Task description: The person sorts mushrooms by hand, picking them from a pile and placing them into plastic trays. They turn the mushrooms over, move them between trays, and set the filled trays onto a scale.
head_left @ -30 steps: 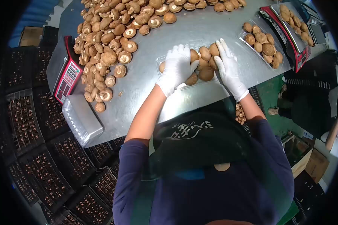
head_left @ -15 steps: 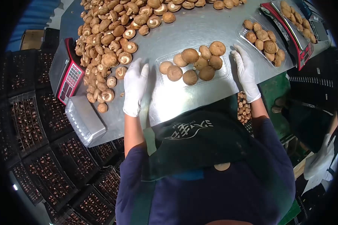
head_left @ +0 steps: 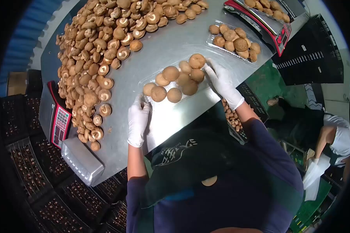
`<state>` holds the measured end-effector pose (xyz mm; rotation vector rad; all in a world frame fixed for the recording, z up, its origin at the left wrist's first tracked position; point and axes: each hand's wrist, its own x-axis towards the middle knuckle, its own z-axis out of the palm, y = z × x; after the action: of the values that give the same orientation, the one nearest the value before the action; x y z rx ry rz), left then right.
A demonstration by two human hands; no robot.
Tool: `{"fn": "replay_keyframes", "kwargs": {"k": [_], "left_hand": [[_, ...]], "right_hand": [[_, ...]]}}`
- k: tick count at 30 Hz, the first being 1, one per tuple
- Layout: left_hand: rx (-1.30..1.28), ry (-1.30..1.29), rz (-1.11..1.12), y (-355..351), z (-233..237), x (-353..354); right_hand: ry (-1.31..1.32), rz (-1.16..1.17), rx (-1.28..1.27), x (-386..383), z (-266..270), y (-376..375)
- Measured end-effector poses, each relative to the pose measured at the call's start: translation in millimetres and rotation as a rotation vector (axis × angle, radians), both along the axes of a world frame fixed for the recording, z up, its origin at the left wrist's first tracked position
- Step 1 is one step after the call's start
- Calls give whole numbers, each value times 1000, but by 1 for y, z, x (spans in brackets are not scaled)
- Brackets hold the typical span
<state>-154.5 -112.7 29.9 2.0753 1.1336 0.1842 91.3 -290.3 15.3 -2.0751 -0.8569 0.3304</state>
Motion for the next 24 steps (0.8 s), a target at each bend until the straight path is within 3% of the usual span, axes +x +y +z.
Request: {"fn": "replay_keyframes", "kwargs": {"k": [1,5,6,7,8,9,11,12,14,15,16,17,18,19,23,24], "left_hand": [[29,-17,-28,-3,2,3],[-90,-59,-100,-6,16,44],[-73,36,-132,-5,18,54],[119,-113,-212,-5,-5,61],[-6,-445,-260,-3,-31,62],[-77,-105,-200,-2,-26,73],[100,-312,-227,6,-31,68],[109,-299,-191,16,-27,55],[569,-290,-41,30,-16,27],[645,-145,146,43,-13,11],[902,-95,245,50,-10,-6],[828,127,328,58,2,-22],[939,229,403,69,-15,-41],[812,395,365,69,-6,-52],[805,146,281,81,-38,-87],[381,-269,382,72,-27,-71]], "right_hand": [[73,-41,-18,0,3,-4],[-145,-168,-79,10,-14,-42],[-105,-211,-86,6,2,-48],[-137,-186,-110,17,-5,-61],[-7,-226,-69,14,3,-64],[65,-256,-19,32,-29,-82],[263,-229,82,47,-39,-90],[216,-217,54,53,-41,-94],[58,-222,26,64,-46,-112],[58,-221,20,61,-36,-107],[-14,-246,17,55,-17,-99],[-88,-279,12,53,-8,-95],[-129,-295,9,59,-9,-93],[-104,-305,-1,53,2,-82],[-281,-302,67,47,10,-67],[-319,-297,63,46,10,-66]]}}
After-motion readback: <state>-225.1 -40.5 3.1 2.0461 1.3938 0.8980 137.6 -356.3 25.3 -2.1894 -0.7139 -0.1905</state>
